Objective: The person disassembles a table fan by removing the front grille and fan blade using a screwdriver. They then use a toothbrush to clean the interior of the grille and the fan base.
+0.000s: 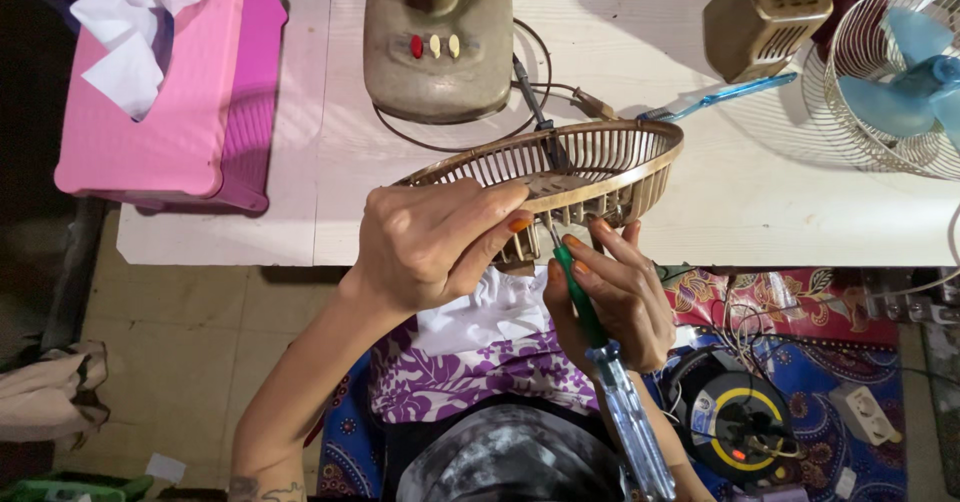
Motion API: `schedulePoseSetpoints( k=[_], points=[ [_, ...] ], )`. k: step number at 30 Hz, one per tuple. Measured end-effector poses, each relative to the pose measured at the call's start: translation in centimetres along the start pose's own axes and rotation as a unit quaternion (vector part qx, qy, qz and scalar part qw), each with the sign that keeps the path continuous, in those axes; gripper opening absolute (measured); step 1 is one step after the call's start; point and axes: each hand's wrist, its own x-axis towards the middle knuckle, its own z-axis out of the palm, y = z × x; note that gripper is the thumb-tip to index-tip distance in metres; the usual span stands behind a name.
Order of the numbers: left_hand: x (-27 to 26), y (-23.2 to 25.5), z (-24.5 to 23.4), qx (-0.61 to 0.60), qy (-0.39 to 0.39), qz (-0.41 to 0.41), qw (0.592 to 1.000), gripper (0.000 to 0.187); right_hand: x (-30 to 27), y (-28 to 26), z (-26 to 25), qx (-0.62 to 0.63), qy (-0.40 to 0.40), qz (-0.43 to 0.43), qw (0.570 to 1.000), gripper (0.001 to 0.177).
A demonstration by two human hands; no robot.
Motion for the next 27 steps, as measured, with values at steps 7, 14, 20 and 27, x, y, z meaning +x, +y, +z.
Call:
schedulePoseSetpoints(
  k=[7,14,20,27],
  points=[
    [-0.17,-0.01,-0.11,-0.01,-0.004,-0.008,1.0,0.016,-0.12,-0.07,0.27,0.025,0.007,0.015,1.0,0.022],
    [-0.35,-0.2,-0.05,-0.022,0.0,0.005,1.0,0.017,-0.49,-0.02,0.4,0.055,0.018,0.038,0.998,0.021],
    [-0.41,-0.06,-0.29,-0.019,-0.004,-0.004,1.0,0.017,-0.27,-0.42,-0.03,0.063,-0.007,0.036,0.997,0.024],
    [-0.59,0.01,-0.15,-0.016,0.001,-0.007,1.0,0.016,0.33,-0.78,0.14,0.064,0.001,0.027,0.998,0.026]
  ],
)
